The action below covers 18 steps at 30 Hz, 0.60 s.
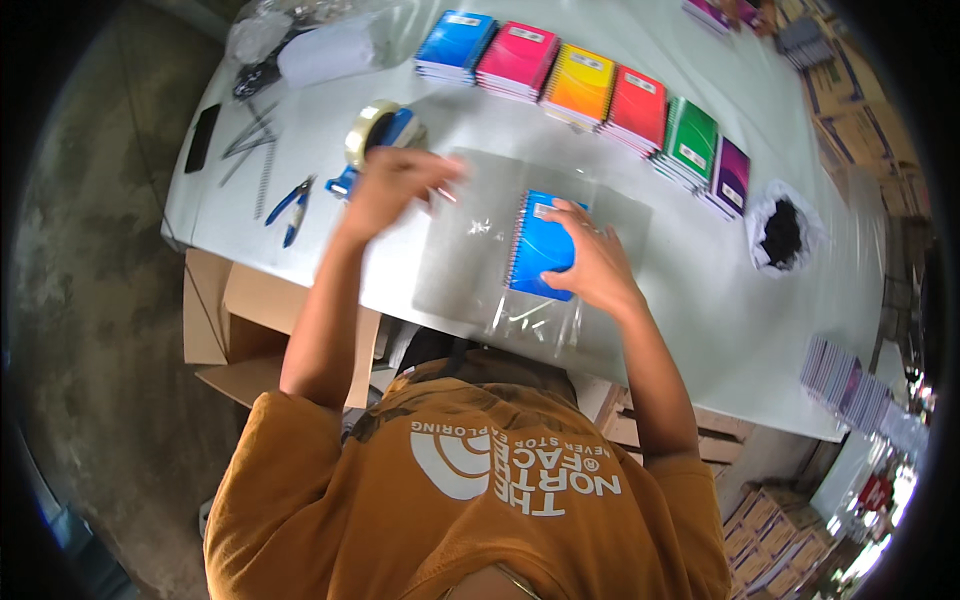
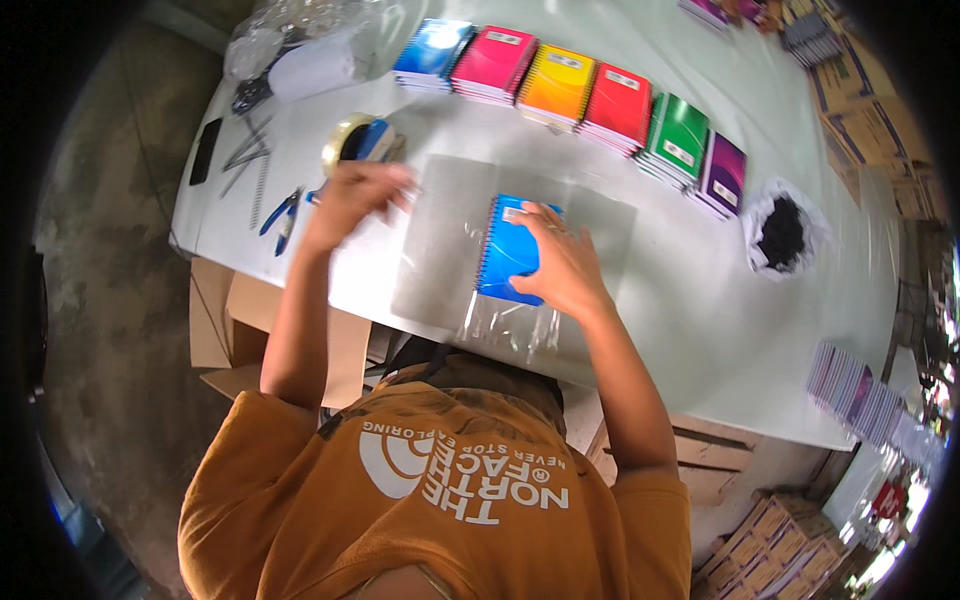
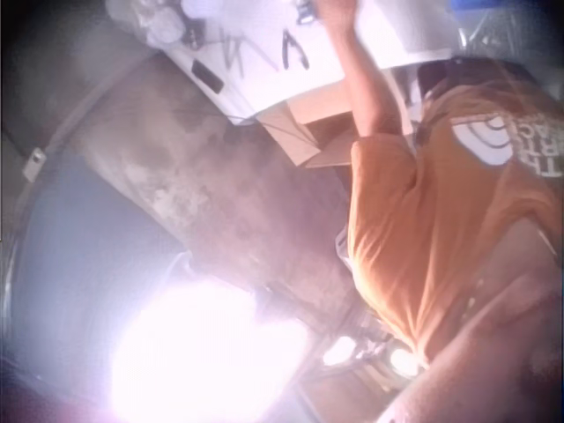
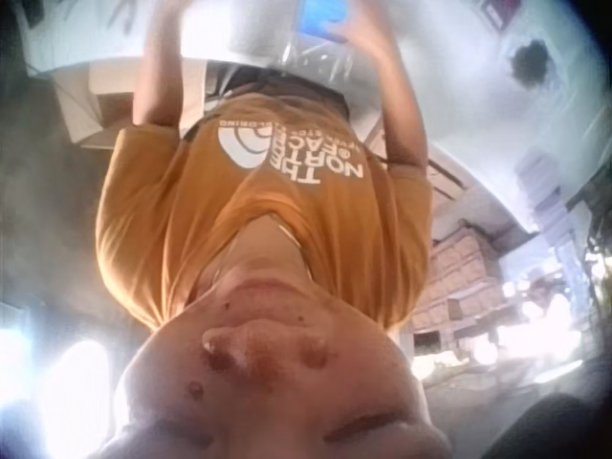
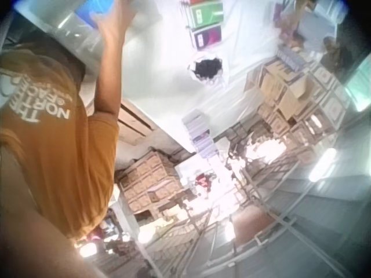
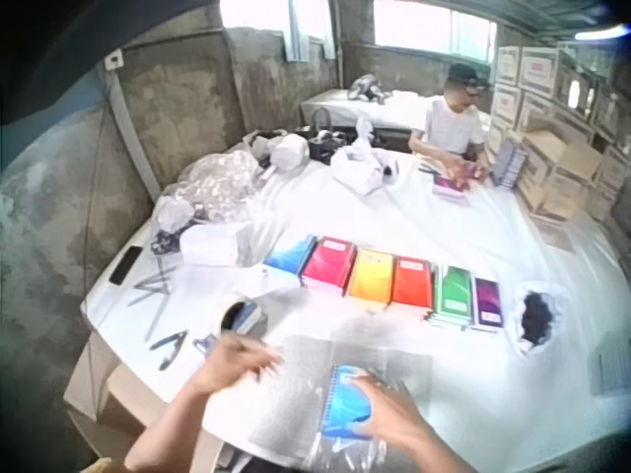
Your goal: The person places a stack of notebooks into a plastic sleeve, seals it with adhesive tape, and then gathers notebooks of different colors to form another stack.
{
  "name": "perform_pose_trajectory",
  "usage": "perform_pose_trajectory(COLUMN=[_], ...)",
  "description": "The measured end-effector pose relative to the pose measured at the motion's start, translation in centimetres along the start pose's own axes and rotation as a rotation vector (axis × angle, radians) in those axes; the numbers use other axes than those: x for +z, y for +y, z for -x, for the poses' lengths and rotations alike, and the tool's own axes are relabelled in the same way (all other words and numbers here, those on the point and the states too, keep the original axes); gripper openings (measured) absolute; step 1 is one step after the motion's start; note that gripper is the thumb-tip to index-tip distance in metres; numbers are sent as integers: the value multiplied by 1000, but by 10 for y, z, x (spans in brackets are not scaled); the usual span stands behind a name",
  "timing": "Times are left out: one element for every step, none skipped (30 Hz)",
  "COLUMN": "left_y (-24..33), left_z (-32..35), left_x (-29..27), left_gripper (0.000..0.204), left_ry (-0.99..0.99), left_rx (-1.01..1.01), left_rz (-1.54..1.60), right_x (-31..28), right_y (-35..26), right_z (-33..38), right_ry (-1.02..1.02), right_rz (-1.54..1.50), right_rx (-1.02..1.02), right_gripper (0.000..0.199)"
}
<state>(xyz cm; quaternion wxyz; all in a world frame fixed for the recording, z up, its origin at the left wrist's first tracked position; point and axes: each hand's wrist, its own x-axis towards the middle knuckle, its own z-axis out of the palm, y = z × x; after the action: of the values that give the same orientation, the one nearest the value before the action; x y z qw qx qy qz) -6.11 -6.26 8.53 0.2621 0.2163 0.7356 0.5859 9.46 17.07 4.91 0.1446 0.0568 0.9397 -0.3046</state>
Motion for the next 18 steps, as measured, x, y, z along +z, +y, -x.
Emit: perform_pose_trajectory(left_y=[14,2,10,-1,-11,-2,7,10,20,15,1,-29,-60,-71,-69,-84,-98,-85], left_z=[-8,-17,-28,-33,-36,-41,-41,-45,-50,-50,-48,-41,-29,-18,-3,7,11,14], left_x=[36,65,94,108,109,111,109,97,88,73,62,58,59,76,100,109,115,124], left_gripper=[28,29,37,52,55,58,61,67,67,70,74,75,76,86,85,82,79,74], left_ry=[-206,-369,-410,-416,-424,-451,-458,-523,-588,-561,-536,-447,-351,-300,-229,-179,-125,-46], left_rx=[-188,-138,-277,-227,-217,-182,-156,-197,-267,-227,-191,-111,-33,-72,-60,-3,59,138], left_rz=[-74,-84,-456,-798,-983,-1171,-1357,-1417,-1445,-1357,-1265,-1059,-847,-933,-871,-578,-281,-147], right_x=[2,4,5,5,6,6,4,5,6,8,10,16,24,40,57,77,86,81], right_y=[4,5,9,9,6,8,9,12,18,22,26,28,30,43,51,49,45,41], right_z=[0,-2,-4,-5,-5,-4,-2,1,1,0,1,4,5,5,4,3,0,-1], right_ry=[9,15,28,29,20,25,22,6,1,-2,163,316,466,525,505,467,427,554], right_rz=[-6,-13,-19,0,15,28,42,23,7,-9,-46,-83,-115,-131,-194,-265,-330,-904], right_rx=[-2,-23,-28,-56,-67,-53,-54,-57,-62,-73,-60,-53,-53,100,122,132,138,-165], right_gripper=[73,73,72,73,74,76,78,84,89,95,101,106,112,115,112,108,105,93])
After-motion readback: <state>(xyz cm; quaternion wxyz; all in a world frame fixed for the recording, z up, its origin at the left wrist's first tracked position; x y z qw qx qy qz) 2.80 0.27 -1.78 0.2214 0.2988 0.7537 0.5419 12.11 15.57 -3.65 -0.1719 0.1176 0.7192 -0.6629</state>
